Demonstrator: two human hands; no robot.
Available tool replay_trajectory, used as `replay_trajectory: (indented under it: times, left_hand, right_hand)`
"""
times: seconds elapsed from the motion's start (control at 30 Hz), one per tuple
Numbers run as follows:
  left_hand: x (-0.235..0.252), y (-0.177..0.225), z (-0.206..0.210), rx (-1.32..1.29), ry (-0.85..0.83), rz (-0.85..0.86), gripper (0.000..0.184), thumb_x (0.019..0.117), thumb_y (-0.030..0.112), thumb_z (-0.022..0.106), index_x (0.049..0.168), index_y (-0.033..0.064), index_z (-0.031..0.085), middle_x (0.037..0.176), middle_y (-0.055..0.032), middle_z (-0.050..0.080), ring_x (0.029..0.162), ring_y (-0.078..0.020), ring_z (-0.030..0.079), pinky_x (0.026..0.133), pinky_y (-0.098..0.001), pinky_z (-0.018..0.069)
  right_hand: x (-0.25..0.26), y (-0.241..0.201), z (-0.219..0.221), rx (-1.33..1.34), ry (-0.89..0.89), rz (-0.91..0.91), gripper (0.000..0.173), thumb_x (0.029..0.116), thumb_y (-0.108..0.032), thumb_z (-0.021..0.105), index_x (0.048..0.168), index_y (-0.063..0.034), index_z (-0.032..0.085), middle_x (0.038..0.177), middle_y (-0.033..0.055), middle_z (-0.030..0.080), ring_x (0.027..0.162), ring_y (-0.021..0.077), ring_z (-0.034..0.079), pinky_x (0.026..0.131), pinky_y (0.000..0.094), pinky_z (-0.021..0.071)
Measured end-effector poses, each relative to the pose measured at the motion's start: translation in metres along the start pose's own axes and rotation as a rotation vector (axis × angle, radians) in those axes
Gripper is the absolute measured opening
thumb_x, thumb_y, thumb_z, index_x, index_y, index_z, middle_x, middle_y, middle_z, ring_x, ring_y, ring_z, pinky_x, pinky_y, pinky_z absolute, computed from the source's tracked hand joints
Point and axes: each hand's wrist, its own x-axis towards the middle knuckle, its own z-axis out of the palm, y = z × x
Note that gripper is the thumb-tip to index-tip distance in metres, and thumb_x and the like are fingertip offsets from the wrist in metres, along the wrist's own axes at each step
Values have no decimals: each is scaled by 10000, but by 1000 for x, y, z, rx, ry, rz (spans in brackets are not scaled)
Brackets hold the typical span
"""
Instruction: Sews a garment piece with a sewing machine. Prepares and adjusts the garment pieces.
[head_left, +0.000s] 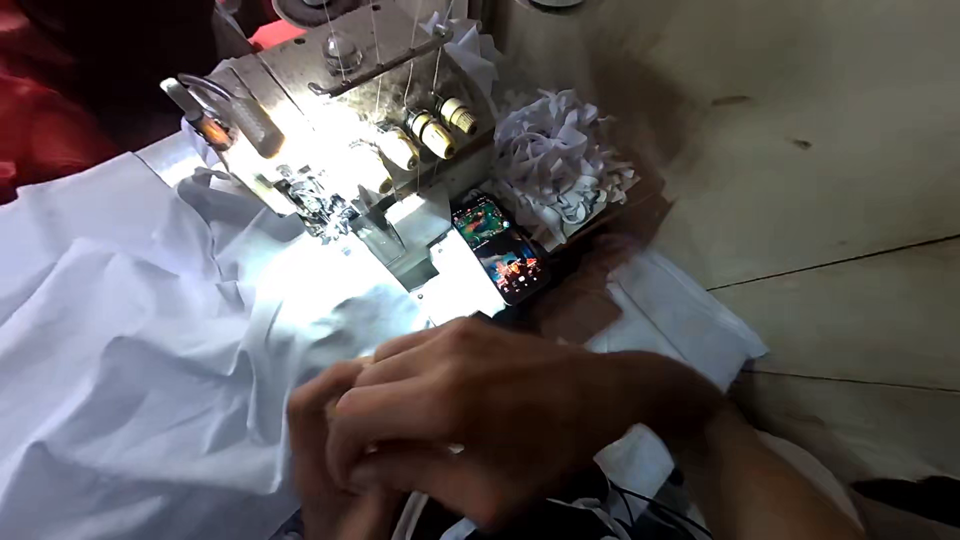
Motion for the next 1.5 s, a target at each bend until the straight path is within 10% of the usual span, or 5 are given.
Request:
replay_trajectory:
  times: [0.2,0.47,0.9,1.2,1.5]
  left_hand:
    - [-28,5,-78,40,-109,-232,155,1035,283,599,1170,275,675,885,169,690,641,83,593,565,-86,498]
    - [-40,12,-136,331,-211,-445,105,1045,264,593,1080,212,677,794,140,664,622,63,568,538,-102,463]
    - [10,6,-119,581,-227,-236,211,1081,196,491,1153,144,683,1004,70,712,795,18,652,714,-144,554]
    - [27,28,-114,392,-575,-86,265,1107,207,439,1228,203,676,1034,23,717,887,-46,684,792,-217,580]
    - [37,39,-132,364,-542,-232,237,1044,231,597,1273,227,658,1122,52,718,870,-34,693,786,-212,592]
  right_hand:
    - [-3,26,79,99,213,99,100,949,-47,647,992,2,722,868,108,689,822,213,681,714,366,554]
    - [-46,54,65,-134,227,273,107,974,-129,660,1018,-78,744,900,34,720,832,150,674,741,325,554]
    - [-81,76,65,-370,185,398,171,1017,-219,601,1075,-114,721,1021,59,687,947,200,660,807,339,553]
    - [-22,71,68,358,259,118,338,1075,-144,463,1265,75,638,1215,152,703,1153,214,648,1018,386,506]
    - [3,74,84,925,85,70,218,1060,-20,476,1014,127,630,848,115,697,734,91,676,711,259,582]
